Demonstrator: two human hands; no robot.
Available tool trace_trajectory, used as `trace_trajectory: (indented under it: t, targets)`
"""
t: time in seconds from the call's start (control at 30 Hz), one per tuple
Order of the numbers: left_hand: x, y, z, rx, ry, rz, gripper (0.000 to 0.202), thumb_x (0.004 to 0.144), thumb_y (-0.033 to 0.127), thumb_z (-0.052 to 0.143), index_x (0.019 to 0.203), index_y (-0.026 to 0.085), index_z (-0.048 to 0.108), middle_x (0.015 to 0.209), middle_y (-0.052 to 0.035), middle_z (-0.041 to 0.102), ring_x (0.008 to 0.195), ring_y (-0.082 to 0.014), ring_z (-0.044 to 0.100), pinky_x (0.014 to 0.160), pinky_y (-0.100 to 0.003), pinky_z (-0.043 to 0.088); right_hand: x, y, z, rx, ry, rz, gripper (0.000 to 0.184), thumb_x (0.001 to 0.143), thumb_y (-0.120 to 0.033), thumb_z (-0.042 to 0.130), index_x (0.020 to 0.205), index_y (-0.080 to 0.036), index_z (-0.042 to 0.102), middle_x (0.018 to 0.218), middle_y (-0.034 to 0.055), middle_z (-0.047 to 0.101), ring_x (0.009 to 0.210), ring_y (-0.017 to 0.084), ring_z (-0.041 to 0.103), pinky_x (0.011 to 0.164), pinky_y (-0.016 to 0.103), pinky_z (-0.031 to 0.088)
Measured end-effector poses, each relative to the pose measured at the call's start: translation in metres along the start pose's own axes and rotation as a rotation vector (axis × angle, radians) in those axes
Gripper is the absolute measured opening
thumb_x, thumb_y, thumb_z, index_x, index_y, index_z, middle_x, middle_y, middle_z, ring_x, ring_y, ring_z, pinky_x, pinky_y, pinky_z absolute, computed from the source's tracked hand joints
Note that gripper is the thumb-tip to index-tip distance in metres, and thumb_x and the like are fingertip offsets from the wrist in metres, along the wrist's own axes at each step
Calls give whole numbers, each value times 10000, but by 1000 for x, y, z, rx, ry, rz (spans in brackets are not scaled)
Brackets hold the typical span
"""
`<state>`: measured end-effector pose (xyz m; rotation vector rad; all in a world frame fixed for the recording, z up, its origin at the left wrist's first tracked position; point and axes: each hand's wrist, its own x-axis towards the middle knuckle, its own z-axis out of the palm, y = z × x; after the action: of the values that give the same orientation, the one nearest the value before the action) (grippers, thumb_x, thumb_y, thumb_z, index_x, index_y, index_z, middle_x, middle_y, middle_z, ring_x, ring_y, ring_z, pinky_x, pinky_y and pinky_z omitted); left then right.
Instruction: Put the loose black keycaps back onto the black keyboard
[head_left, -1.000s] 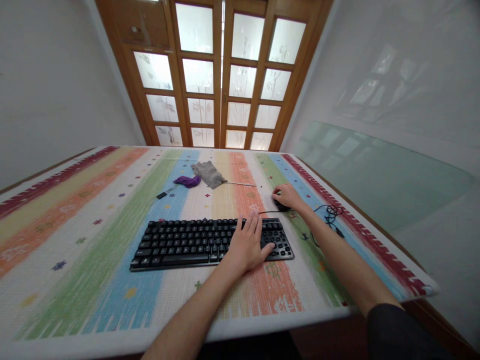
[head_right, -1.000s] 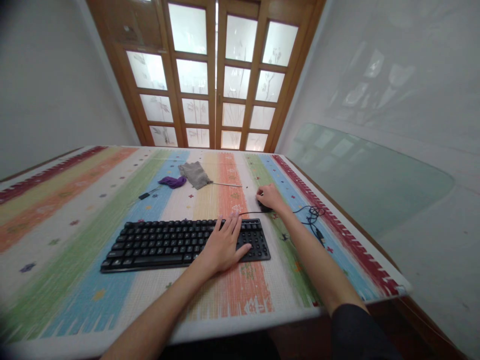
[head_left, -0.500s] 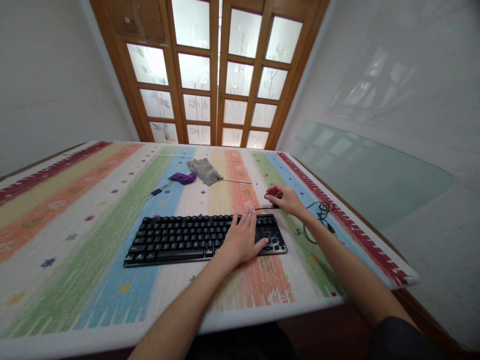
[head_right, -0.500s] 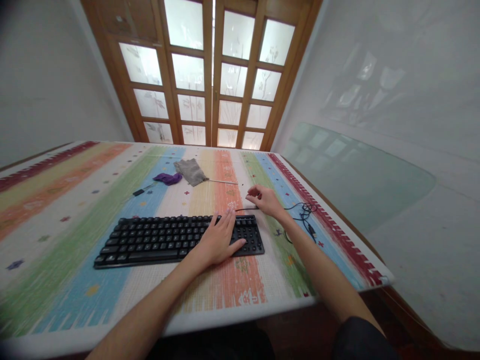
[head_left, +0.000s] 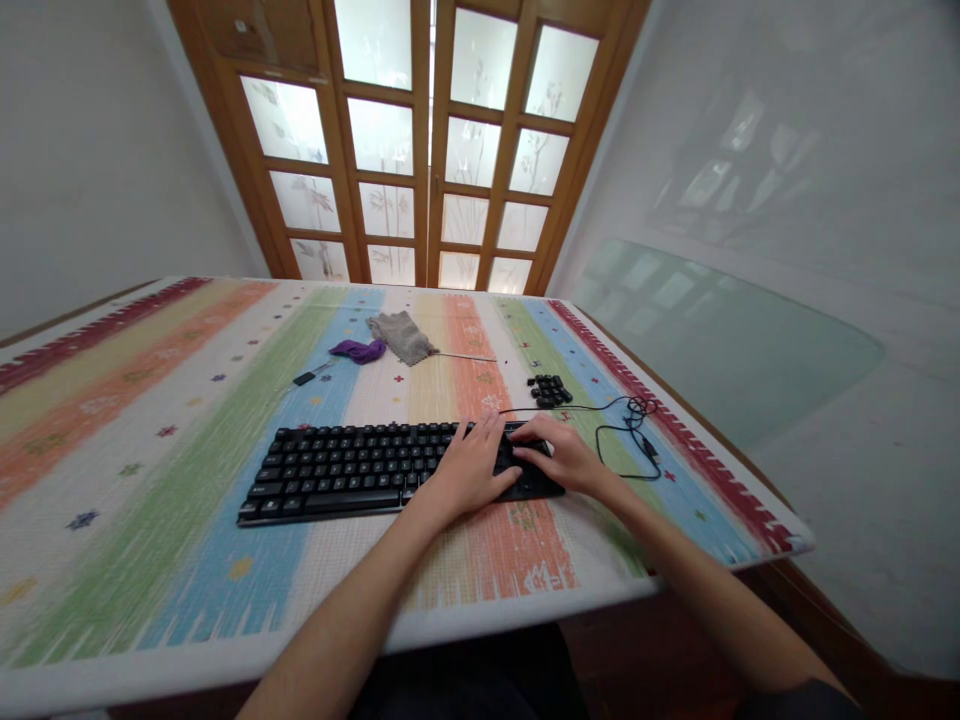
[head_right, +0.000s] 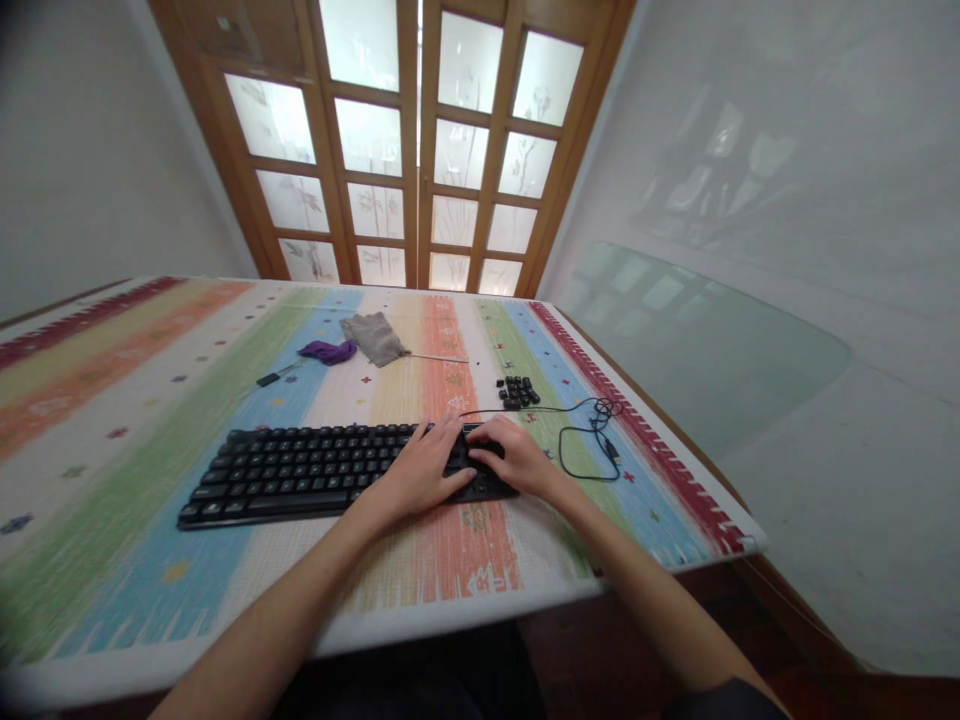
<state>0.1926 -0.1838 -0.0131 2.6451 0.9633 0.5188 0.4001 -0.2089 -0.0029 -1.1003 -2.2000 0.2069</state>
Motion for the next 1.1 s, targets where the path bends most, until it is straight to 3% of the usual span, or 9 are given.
trace_trajectory:
  t: [0.2,0.53,0.8,1.1]
  targets:
    - [1,0,2,-33,64,-12,607,899,314,593,1433,110,389,1552,-212,380,1488,-297,278,1201,-500,244,1,-1,10,-126,28,-128,133,962,-185,552,992,-202,681,874,76,699,840,220,623,775,375,523]
    - [0,0,2,-47,129,5,509,883,206,586,1377,169,468,1490,-147,489,1402,-274,426,1184,-478,287,-5,6,20,-230,88,-253,296,979,-100,431,955,-213,704,860,67,723,780,199,599,745,349,514]
    - [0,4,-1,-51,143,5,419,887,178,581,1302,180,519,1385,-124,583,1322,-275,496,1138,-470,353,-6,5,22,-174,128,-230,328,984,-111,395,973,-214,706,919,84,735,808,207,605,743,368,539]
    - [-1,6,-3,-39,114,2,401,891,191,581,1284,176,504,1351,-125,593,1283,-280,510,1109,-463,370,-4,-5,23,-93,202,-135,166,967,-158,544,951,-210,701,907,67,734,806,209,608,747,379,537]
